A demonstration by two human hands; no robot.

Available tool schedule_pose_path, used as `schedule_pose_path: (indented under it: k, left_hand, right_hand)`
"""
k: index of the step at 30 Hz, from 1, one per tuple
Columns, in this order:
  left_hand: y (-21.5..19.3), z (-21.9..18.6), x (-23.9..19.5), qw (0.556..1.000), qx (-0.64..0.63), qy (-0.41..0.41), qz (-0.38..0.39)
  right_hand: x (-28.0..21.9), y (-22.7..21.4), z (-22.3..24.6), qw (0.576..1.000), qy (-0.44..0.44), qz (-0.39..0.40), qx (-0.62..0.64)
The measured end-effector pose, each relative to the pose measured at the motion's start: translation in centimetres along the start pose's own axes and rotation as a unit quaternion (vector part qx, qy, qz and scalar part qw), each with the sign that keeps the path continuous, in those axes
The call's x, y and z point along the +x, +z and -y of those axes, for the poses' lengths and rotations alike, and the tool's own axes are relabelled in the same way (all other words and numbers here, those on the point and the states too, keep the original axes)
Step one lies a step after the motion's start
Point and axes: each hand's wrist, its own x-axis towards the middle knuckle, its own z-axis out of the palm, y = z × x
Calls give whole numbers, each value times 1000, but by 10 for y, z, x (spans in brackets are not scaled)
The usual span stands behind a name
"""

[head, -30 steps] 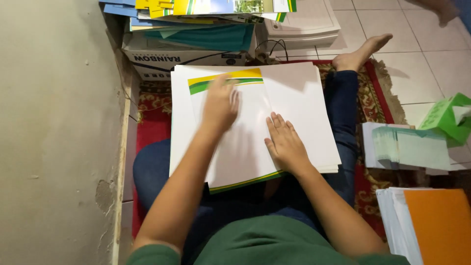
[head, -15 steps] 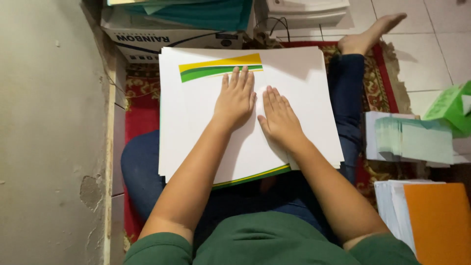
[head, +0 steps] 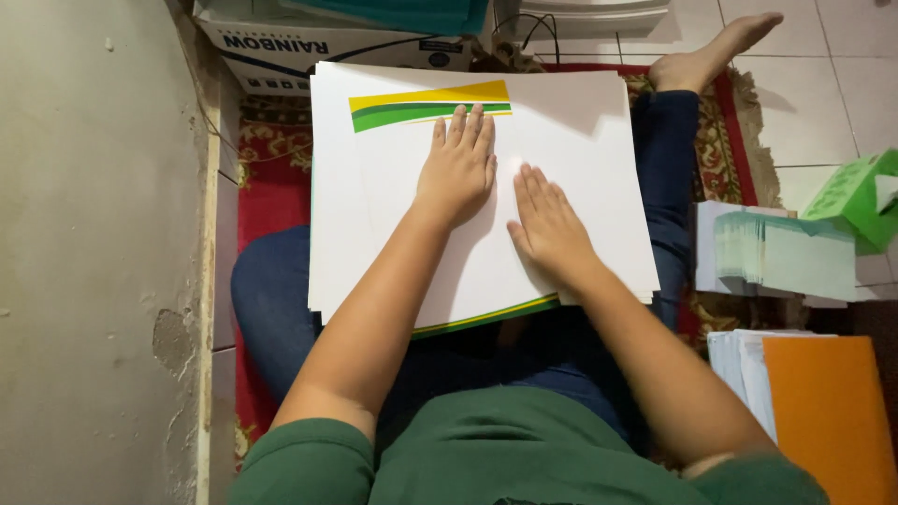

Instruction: The person is manually folding printed brochures one by one, aligning the edges and creasing the paper with their hands while sitting on the floor.

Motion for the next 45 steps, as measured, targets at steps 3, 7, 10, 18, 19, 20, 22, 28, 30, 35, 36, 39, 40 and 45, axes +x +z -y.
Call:
schedule_pose_path:
  k: [3, 7, 10, 18, 19, 20, 22, 28, 30, 35, 36, 39, 40, 45]
  left_hand:
    - [12, 7, 7, 1000, -6, 1, -7]
    - [11, 7, 5, 1000, -16, 0, 3]
    - [13, 9, 8, 1000, -26, 0, -2]
    - [0, 1, -3, 1000, -25, -2, -2]
    - [-6, 0, -3, 1000, -20, -5, -7]
    - [-6, -1, -2, 1000, -23, -5, -9]
    - [-1, 2, 0, 1000, -23, -8, 0]
    - [9, 7, 7, 1000, -30, -5, 1]
    - [8, 9, 8, 999, -33, -8, -2]
    - [5, 7, 6, 999, -44, -4, -13]
    - [7, 8, 7, 999, -39, -5, -16]
    - [7, 5, 3, 999, -35, -7, -14]
    - [6, 4, 2, 999, -36, -9, -14]
    - [-1, 1, -1, 999, -33, -13, -7]
  right_hand:
    - [61, 4, -20, 999, -30, -38, -18]
    - [131, 12, -44, 991, -73, -109, -35]
    - [121, -4, -34, 993, -60, -104, -20]
    - [3, -12, 10, 1000, 3, -12, 3]
    - [-8, -18, 14, 1000, 4, 2, -2]
    - [-5, -14, 8, 1000, 4, 3, -5]
    - [4, -2, -1, 1000, -12, -1, -14]
    - [101, -16, -23, 998, -42, -52, -11]
    - [131, -13, -34, 996, -61, -62, -18]
    - [130, -7, -38, 995, -60, -76, -20]
    - [122, -3, -36, 996, -49, -73, -21]
    - [72, -6, -17, 998, -32, -54, -9]
    - [53, -11, -9, 999, -28, -43, 1]
    - [9, -16, 4, 1000, -16, -6, 5]
